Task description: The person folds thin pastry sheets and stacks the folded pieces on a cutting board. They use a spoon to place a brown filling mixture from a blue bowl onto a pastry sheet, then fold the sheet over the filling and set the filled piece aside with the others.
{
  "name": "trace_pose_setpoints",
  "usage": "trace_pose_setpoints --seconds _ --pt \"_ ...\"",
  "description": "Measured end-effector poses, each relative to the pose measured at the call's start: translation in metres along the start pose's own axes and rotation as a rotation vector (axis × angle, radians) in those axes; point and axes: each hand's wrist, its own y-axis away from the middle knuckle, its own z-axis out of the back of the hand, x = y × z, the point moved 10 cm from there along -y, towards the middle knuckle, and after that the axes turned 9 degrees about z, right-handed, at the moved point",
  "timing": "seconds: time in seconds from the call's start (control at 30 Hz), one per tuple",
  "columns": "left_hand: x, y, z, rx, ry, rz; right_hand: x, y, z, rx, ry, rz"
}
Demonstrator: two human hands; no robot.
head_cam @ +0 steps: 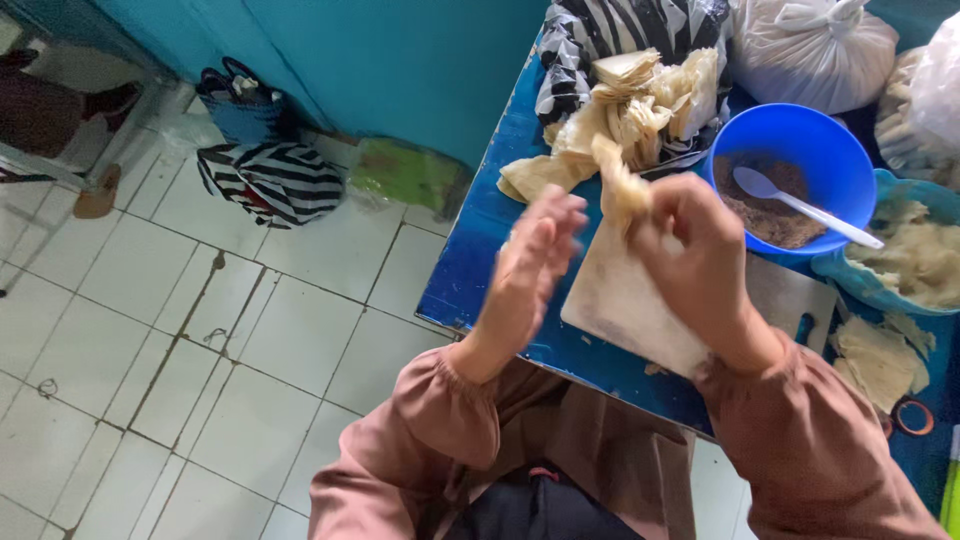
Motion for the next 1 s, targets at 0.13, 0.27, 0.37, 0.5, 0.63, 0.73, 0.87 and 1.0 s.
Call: trace_pose_setpoints --seconds 0.13,0.27,0.37,0.5,0.63,0.73,0.87,1.0 --pt "0.054 0.003 -0.052 0.275 0.521 0.397 0.064 0.031 -0.003 0.123 0.366 0.425" --pt "0.058 0.017 -0.076 0.295 0.592 0.363 0.037 0.039 0.016 0.077 0.212 0.153" --pt "0.061 0.028 -0.084 0.267 0.464 0.348 0.002 0.046 0.018 0.115 0.002 -0.054" --pt "0.056 0.026 -0.078 0.210 0.271 0.311 -0.053 0.067 0.011 0.126 -0.359 -0.391" --pt "0.060 0.027 -0.072 0.120 0.363 0.370 -0.081 0.083 0.013 -0.037 -0.743 -0.605" --pt "0.052 0.032 -0.070 0.111 0.392 0.310 -0.080 0.079 0.016 -0.163 -1.001 -0.622" --pt "0.045 0.033 -0.054 0.063 0.480 0.244 -0.064 0.073 0.026 -0.250 -1.066 -0.570" --pt "0.040 0.037 -0.041 0.031 0.521 0.157 -0.052 0.072 0.026 -0.290 -1.176 -0.530"
